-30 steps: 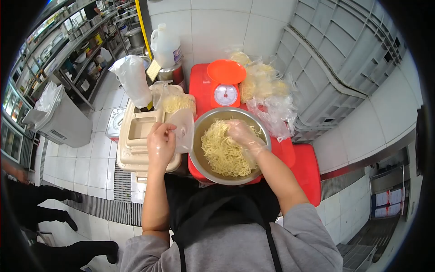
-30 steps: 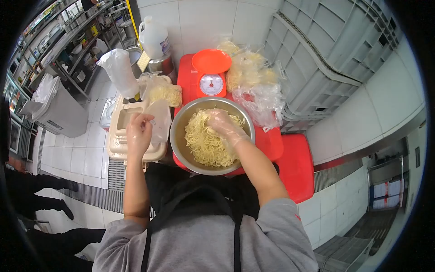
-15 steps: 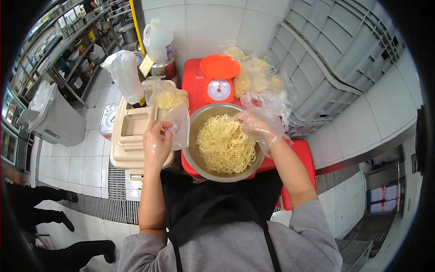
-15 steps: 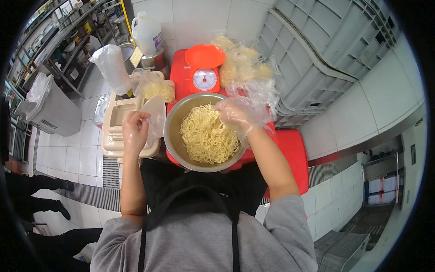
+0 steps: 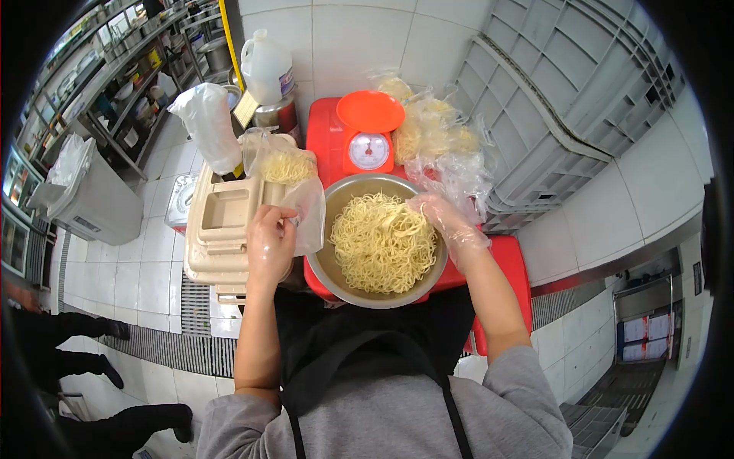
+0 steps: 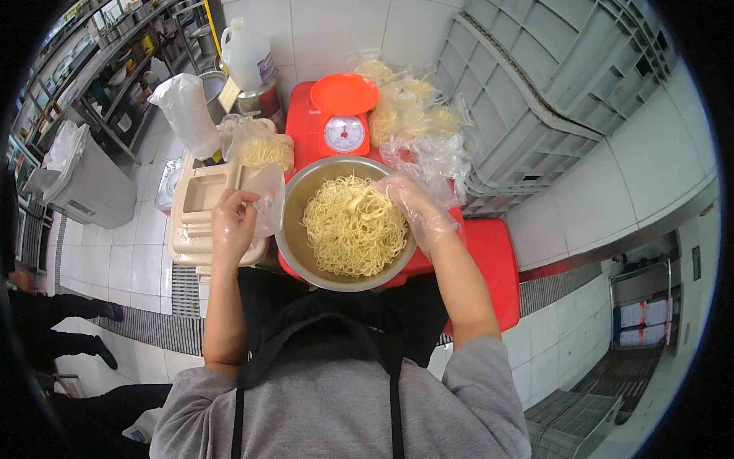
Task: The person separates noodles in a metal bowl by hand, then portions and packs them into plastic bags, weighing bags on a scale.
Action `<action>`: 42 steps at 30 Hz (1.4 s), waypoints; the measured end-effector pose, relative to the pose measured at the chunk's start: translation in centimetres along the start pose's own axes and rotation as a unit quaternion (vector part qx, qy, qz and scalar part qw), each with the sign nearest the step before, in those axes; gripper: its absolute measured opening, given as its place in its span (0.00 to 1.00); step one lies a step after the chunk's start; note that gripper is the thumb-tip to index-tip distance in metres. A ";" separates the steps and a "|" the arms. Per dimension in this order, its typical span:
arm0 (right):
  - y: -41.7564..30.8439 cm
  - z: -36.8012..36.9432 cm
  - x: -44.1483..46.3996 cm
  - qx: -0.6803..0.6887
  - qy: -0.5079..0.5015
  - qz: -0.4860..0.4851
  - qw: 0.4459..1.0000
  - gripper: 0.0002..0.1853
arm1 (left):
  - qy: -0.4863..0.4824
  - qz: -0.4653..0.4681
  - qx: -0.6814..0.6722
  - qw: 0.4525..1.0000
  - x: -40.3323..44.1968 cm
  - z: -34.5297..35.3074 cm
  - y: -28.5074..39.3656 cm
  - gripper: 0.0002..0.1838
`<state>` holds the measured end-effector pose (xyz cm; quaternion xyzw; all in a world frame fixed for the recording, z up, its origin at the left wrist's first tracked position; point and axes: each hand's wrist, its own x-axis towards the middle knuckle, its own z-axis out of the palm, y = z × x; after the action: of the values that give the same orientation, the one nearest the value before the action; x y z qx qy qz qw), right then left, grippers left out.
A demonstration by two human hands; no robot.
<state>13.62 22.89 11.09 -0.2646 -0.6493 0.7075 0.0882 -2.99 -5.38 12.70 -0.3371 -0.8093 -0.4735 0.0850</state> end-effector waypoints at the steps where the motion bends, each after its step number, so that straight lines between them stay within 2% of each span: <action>1: 0.3 -0.3 0.5 -0.023 -0.018 0.032 0.999 0.15 | -0.007 -0.005 0.002 1.000 0.0 0.0 0.1 0.06; 4: 0.0 0.3 0.6 -0.326 0.049 0.001 0.944 0.14 | -0.027 -0.015 0.007 1.000 0.1 0.4 0.4 0.08; 7: -3.5 1.7 -2.2 -0.336 0.076 -0.040 0.938 0.12 | -0.037 -0.009 0.011 0.999 0.5 1.1 0.9 0.11; 9: -3.2 1.1 -2.6 -0.315 0.036 -0.236 0.919 0.13 | -0.044 0.016 0.002 0.999 0.7 2.0 1.2 0.14; 11: -3.1 1.4 -2.3 -0.396 0.004 -0.377 0.838 0.14 | -0.036 0.057 0.018 0.998 1.0 3.1 1.4 0.15; 13: -3.0 3.2 -1.3 -0.572 -0.021 -0.449 0.686 0.14 | -0.030 0.076 0.022 0.996 1.4 3.9 2.1 0.16; 14: -0.6 3.0 -0.1 -0.465 -0.059 -0.387 0.794 0.14 | -0.029 0.075 0.019 0.997 1.6 4.1 2.5 0.16; 15: 3.4 2.5 1.8 -0.344 -0.094 -0.314 0.880 0.13 | -0.029 0.073 0.017 0.997 1.7 4.1 2.9 0.17; 16: 4.5 2.4 1.8 -0.206 -0.131 -0.245 0.938 0.12 | -0.037 0.065 0.014 0.997 1.6 4.0 3.1 0.17; 17: 5.6 2.3 1.9 -0.058 -0.147 -0.174 0.972 0.11 | -0.045 0.057 0.011 0.997 1.6 3.9 3.3 0.17; 18: 4.8 2.4 0.8 0.097 -0.165 -0.110 0.975 0.10 | -0.051 0.047 0.009 0.998 1.5 3.7 3.3 0.17; 19: 3.4 2.7 0.0 0.247 -0.180 -0.043 0.951 0.09 | -0.045 0.047 0.011 0.998 1.4 3.5 3.0 0.17; 20: 0.7 3.5 -0.7 0.045 -0.168 -0.102 0.980 0.08 | -0.038 0.047 0.012 0.998 1.2 3.2 2.3 0.17; 21: -2.7 4.5 -1.4 -0.158 -0.146 -0.156 0.964 0.07 | -0.034 0.045 0.013 0.998 0.9 2.9 1.7 0.17; 22: -4.6 4.9 -1.3 -0.354 -0.117 -0.203 0.906 0.07 | -0.028 0.031 0.016 0.999 0.7 2.4 1.4 0.17; 25: -6.2 4.1 0.8 -0.424 -0.085 -0.365 0.824 0.08 | -0.019 0.007 0.022 1.000 0.7 1.2 1.2 0.17; 29: -10.2 4.6 -1.1 -0.399 -0.044 -0.344 0.849 0.07 | -0.009 0.007 0.024 1.000 0.7 0.3 1.1 0.17; 32: -10.3 4.8 -2.4 -0.413 0.051 -0.359 0.835 0.06 | 0.008 0.014 0.016 1.000 0.5 0.0 1.0 0.17; 35: -2.2 2.1 0.5 -0.604 -0.013 -0.344 0.719 0.06 | 0.002 0.014 0.014 1.000 0.4 0.3 0.6 0.17; 39: -0.3 1.3 -1.4 -0.561 -0.013 -0.280 0.779 0.07 | -0.024 0.031 0.029 0.999 0.9 2.1 -0.2 0.18; 41: -0.3 1.1 -0.9 -0.536 0.002 -0.256 0.805 0.07 | -0.009 0.071 0.032 0.997 0.9 3.1 0.6 0.19; 42: -0.3 1.2 -1.1 -0.535 0.028 -0.298 0.790 0.07 | 0.002 0.095 0.032 0.995 1.4 3.6 1.2 0.19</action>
<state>13.91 21.35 11.69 -0.0824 -0.9679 0.1774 0.1575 -2.63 -1.38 12.26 -0.4090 -0.7879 -0.4379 0.1419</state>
